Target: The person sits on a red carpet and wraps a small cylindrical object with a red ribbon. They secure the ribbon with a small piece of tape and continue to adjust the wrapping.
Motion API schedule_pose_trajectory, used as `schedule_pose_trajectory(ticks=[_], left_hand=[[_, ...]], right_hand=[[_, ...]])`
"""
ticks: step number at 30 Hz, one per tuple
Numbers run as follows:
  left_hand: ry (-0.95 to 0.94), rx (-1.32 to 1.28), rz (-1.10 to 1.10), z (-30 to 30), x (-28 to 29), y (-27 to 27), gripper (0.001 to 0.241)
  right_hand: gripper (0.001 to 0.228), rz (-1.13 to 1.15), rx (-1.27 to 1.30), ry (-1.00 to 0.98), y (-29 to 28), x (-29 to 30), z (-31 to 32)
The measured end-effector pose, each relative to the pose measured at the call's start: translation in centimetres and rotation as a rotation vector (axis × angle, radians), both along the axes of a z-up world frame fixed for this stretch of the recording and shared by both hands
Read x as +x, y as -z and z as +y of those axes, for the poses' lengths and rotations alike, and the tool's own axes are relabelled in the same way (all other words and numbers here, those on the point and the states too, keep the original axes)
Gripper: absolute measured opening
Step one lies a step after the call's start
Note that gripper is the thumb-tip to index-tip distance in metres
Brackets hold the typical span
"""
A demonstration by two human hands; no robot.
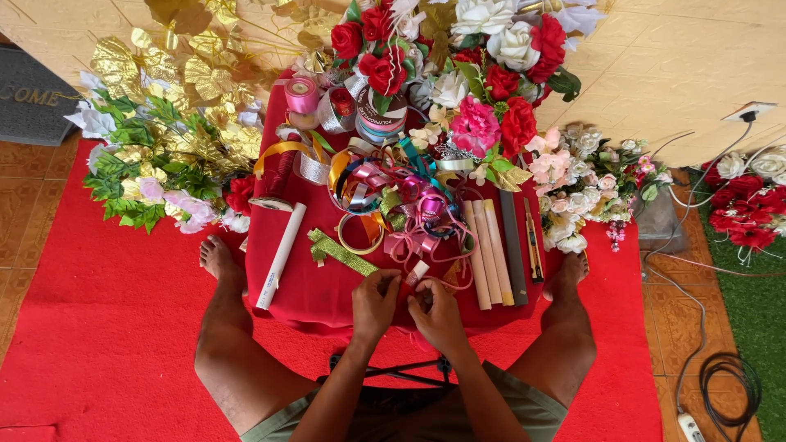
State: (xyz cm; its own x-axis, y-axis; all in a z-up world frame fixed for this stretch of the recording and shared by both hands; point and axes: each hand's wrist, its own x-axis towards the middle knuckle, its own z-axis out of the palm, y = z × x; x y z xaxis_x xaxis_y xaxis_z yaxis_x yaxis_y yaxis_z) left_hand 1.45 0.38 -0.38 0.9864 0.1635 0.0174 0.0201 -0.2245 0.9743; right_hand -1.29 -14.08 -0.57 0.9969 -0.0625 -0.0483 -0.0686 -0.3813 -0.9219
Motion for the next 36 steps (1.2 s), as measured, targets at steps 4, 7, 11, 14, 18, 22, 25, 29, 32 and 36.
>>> schedule_pose_trajectory(ticks=[4, 7, 11, 14, 18, 22, 25, 29, 32, 36], left_hand=[[-0.003, -0.005, -0.001, 0.1, 0.0, -0.2, 0.008], [-0.004, -0.020, 0.002, 0.0, 0.0, -0.1, 0.008], [-0.007, -0.005, -0.007, 0.0, 0.0, 0.0, 0.008], [-0.010, 0.000, -0.002, 0.0, 0.0, -0.2, 0.008], [-0.001, -0.016, 0.027, 0.2, 0.2, 0.3, 0.009], [-0.003, -0.013, 0.027, 0.2, 0.4, -0.2, 0.008], [-0.012, -0.024, 0.047, 0.0, 0.5, -0.5, 0.009], [-0.013, -0.013, 0.062, -0.2, 0.6, 0.0, 0.008], [-0.011, -0.003, 0.077, -0.1, 0.8, 0.2, 0.009], [-0.018, -0.021, 0.099, -0.3, 1.0, 0.8, 0.009]], right_hand=[[0.018, -0.010, -0.022, -0.002, 0.0, -0.2, -0.1], [0.020, -0.007, -0.016, 0.022, -0.3, -0.1, 0.0], [0.019, -0.036, -0.082, -0.015, -0.6, -0.2, 0.1], [0.022, -0.051, -0.112, -0.051, -0.5, -0.4, 0.2], [0.025, -0.052, -0.126, -0.066, -0.3, -0.5, 0.2], [0.027, -0.064, -0.153, -0.075, 0.0, -0.5, -0.2], [0.025, -0.089, -0.184, -0.083, -0.2, -0.6, -0.1], [0.025, -0.072, -0.199, -0.091, 0.6, -0.7, -0.5], [0.025, -0.078, -0.226, -0.095, 1.3, -0.8, -0.9], [0.023, -0.100, -0.309, -0.105, 2.1, -0.8, -1.3]])
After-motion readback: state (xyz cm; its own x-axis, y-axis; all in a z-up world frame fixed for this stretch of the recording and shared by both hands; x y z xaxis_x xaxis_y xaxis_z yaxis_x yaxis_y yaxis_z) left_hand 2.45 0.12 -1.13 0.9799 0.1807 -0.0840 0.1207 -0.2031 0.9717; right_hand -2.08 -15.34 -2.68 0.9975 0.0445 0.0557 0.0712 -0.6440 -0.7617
